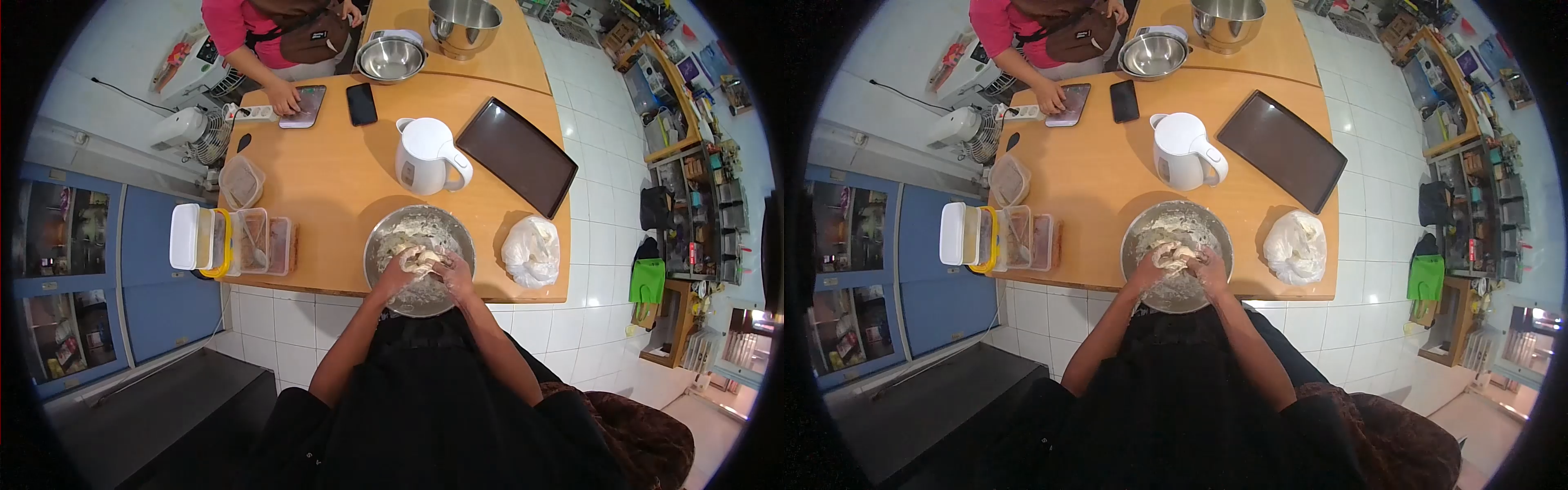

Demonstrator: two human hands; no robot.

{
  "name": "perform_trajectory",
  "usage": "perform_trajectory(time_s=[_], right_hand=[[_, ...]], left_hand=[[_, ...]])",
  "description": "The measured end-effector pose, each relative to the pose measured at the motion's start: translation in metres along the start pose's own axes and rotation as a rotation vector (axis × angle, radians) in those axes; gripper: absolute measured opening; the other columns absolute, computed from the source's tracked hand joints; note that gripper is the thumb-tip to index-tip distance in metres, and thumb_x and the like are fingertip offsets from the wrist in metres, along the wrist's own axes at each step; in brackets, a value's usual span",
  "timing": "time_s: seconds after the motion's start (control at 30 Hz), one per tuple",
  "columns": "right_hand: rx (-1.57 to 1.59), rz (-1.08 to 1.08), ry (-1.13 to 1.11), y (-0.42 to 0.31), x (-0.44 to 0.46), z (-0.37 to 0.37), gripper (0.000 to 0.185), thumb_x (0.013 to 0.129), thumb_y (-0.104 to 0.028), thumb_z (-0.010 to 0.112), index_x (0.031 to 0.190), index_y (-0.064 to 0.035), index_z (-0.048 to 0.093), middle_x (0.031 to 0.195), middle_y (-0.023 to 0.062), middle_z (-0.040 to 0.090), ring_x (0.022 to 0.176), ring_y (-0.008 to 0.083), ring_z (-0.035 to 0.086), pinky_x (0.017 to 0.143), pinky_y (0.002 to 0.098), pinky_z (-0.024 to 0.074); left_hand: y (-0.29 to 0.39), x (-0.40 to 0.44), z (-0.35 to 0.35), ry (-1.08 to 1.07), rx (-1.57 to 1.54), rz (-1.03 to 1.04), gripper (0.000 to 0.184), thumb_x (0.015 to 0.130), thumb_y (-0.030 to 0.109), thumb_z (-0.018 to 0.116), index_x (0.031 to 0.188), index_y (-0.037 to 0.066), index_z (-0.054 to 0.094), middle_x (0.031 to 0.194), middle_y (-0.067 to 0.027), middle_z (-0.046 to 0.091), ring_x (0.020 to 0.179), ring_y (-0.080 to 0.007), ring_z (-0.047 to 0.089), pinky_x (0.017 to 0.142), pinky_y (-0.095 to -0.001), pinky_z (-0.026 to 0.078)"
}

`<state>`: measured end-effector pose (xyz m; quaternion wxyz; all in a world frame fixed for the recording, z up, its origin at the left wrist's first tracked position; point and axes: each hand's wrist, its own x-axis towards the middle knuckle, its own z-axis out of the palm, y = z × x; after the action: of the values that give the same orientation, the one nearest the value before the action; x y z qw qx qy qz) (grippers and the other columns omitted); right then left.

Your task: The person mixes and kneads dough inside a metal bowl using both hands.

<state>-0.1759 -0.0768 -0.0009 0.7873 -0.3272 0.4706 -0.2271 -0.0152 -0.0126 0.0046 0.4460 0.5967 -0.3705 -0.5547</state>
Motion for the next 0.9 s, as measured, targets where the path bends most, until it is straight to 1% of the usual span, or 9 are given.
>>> perform_trajectory(time_s=[0.07,0.17,0.2,0.3,0.4,0.5,0.6,0.7,0.9], right_hand=[[-0.010,0.018,0.012,-0.002,-0.003,0.001,0.040,0.089,-0.010,0.064,0.126,-0.0003,0.051,0.111,0.0074,0.062,0.091,0.0136,0.062,0.075,0.0258,0.0519],[-0.183,-0.012,0.027,0.002,-0.001,-0.003,0.040,0.090,-0.015,0.064,0.125,-0.0010,0.052,0.110,0.0058,0.062,0.090,0.0124,0.061,0.077,0.0262,0.0504],[-0.137,0.004,0.029,-0.002,-0.004,0.001,0.039,0.090,-0.016,0.065,0.124,-0.0012,0.052,0.110,0.0054,0.063,0.090,0.0118,0.061,0.078,0.0260,0.0498],[-0.079,0.013,0.023,-0.005,-0.008,0.005,0.039,0.090,-0.018,0.065,0.123,-0.0013,0.054,0.107,0.0047,0.064,0.090,0.0105,0.060,0.078,0.0255,0.0488],[-0.150,-0.045,-0.010,0.007,0.000,0.000,0.038,0.090,-0.017,0.065,0.122,-0.0006,0.054,0.107,0.0048,0.064,0.092,0.0104,0.059,0.078,0.0252,0.0489],[-0.203,-0.101,-0.016,0.008,-0.001,0.002,0.037,0.090,-0.016,0.065,0.121,-0.0001,0.054,0.107,0.0053,0.064,0.093,0.0109,0.059,0.078,0.0251,0.0491],[-0.241,-0.167,-0.004,0.007,-0.003,0.006,0.035,0.088,-0.014,0.066,0.119,0.0000,0.055,0.108,0.0058,0.064,0.094,0.0113,0.059,0.078,0.0247,0.0491],[-0.184,-0.189,-0.013,0.007,-0.004,0.007,0.034,0.087,-0.012,0.067,0.118,-0.0001,0.056,0.107,0.0060,0.064,0.093,0.0115,0.059,0.078,0.0245,0.0490],[-0.267,-0.164,-0.025,0.003,-0.006,0.007,0.035,0.087,-0.012,0.067,0.119,-0.0021,0.056,0.108,0.0052,0.063,0.094,0.0125,0.059,0.079,0.0260,0.0506]], left_hand=[[-0.002,0.000,0.000,-0.012,-0.065,0.021,0.048,0.078,0.009,0.072,0.122,0.000,0.055,0.113,-0.0066,0.062,0.100,-0.0139,0.057,0.089,-0.0286,0.046],[-0.017,0.002,-0.001,-0.006,-0.114,0.022,0.045,0.079,0.010,0.072,0.120,0.000,0.056,0.110,-0.0064,0.063,0.098,-0.0145,0.058,0.088,-0.0290,0.046],[-0.015,0.002,-0.002,-0.001,-0.122,0.018,0.043,0.079,0.010,0.072,0.118,0.000,0.057,0.109,-0.0062,0.064,0.097,-0.0146,0.058,0.087,-0.0291,0.046],[-0.009,0.004,-0.006,-0.039,-0.012,-0.057,0.038,0.079,0.010,0.071,0.113,0.001,0.059,0.104,-0.0063,0.065,0.095,-0.0148,0.059,0.086,-0.0292,0.047],[-0.004,0.002,-0.006,0.007,0.085,0.001,0.034,0.077,0.009,0.070,0.109,0.001,0.060,0.101,-0.0074,0.066,0.091,-0.0153,0.060,0.082,-0.0298,0.048],[0.002,0.002,-0.004,0.037,-0.044,-0.165,0.035,0.074,0.009,0.072,0.106,0.000,0.060,0.098,-0.0088,0.066,0.087,-0.0167,0.061,0.078,-0.0317,0.049],[-0.008,0.004,0.001,0.146,0.104,-0.043,0.038,0.072,0.009,0.074,0.105,0.000,0.060,0.097,-0.0105,0.066,0.083,-0.0193,0.062,0.075,-0.0339,0.051],[-0.016,0.006,0.005,0.224,0.155,0.025,0.042,0.069,0.008,0.075,0.107,-0.001,0.059,0.098,-0.0134,0.067,0.086,-0.0230,0.064,0.076,-0.0348,0.051],[-0.014,0.002,0.009,0.354,0.294,-0.021,0.049,0.067,0.005,0.073,0.112,-0.003,0.057,0.102,-0.0183,0.066,0.096,-0.0306,0.064,0.082,-0.0359,0.050]])
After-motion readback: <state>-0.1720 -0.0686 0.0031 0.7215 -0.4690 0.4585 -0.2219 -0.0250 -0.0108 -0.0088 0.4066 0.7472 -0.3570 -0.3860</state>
